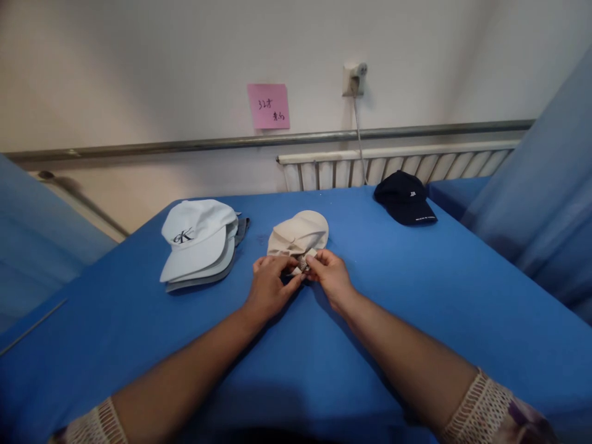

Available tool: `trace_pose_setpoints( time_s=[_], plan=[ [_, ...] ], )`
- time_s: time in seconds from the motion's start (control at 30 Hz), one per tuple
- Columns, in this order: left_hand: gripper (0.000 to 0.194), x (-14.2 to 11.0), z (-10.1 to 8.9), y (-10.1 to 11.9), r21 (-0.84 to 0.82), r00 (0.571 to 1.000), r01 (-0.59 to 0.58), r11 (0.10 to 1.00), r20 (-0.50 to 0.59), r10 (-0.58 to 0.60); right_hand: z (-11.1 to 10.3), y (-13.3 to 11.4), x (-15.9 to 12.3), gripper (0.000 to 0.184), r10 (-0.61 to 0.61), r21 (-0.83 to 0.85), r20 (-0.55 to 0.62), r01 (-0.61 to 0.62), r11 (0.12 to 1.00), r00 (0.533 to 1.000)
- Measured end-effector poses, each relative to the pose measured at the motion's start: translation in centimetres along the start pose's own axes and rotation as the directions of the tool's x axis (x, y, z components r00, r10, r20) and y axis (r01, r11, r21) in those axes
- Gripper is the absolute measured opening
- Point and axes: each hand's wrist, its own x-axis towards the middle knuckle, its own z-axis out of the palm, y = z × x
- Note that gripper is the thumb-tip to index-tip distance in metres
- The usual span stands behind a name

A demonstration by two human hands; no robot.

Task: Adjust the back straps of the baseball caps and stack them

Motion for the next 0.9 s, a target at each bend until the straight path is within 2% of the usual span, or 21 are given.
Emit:
trace_pose_setpoints(
  time_s=[0.13, 0.3, 0.5, 0.63, 0.77, 0.9],
  plan=[
    [0.016, -0.04, -0.06, 0.29, 0.023, 1.0, -0.021, 1.0, 0.001, 0.021, -0.22, -0.04, 0.23, 0.039, -0.008, -0.073, -0.024, 0.006, 0.997, 1.0],
    [0.019, -0.05, 0.12, 0.32, 0.013, 0.999, -0.041, 0.999, 0.015, 0.041, -0.29, 0.16, 0.38, 0.04, 0.006, -0.086, -0.057, -0.011, 0.996, 0.998],
    [0.017, 0.02, 0.24, 0.24, 0.011, 0.999, -0.039, 0.999, 0.0, 0.039, -0.26, 0.3, 0.5, 0.035, -0.024, -0.119, -0.043, 0.019, 0.993, 0.999],
    [0.012, 0.09, 0.34, 0.21, 0.048, 0.999, -0.045, 0.998, 0.001, 0.045, -0.15, 0.36, 0.28, 0.036, -0.025, -0.073, -0.053, 0.021, 0.997, 0.998],
    [0.019, 0.09, 0.39, 0.23, 0.039, 1.0, -0.022, 0.999, 0.003, 0.022, -0.15, 0.36, 0.13, 0.039, 0.014, -0.022, 0.003, -0.014, 1.0, 1.0],
    [0.013, 0.03, 0.27, 0.34, 0.041, 1.0, -0.019, 0.999, -0.006, 0.019, -0.29, 0.34, 0.09, 0.038, 0.059, 0.049, 0.034, -0.06, 0.997, 0.998]
  ],
)
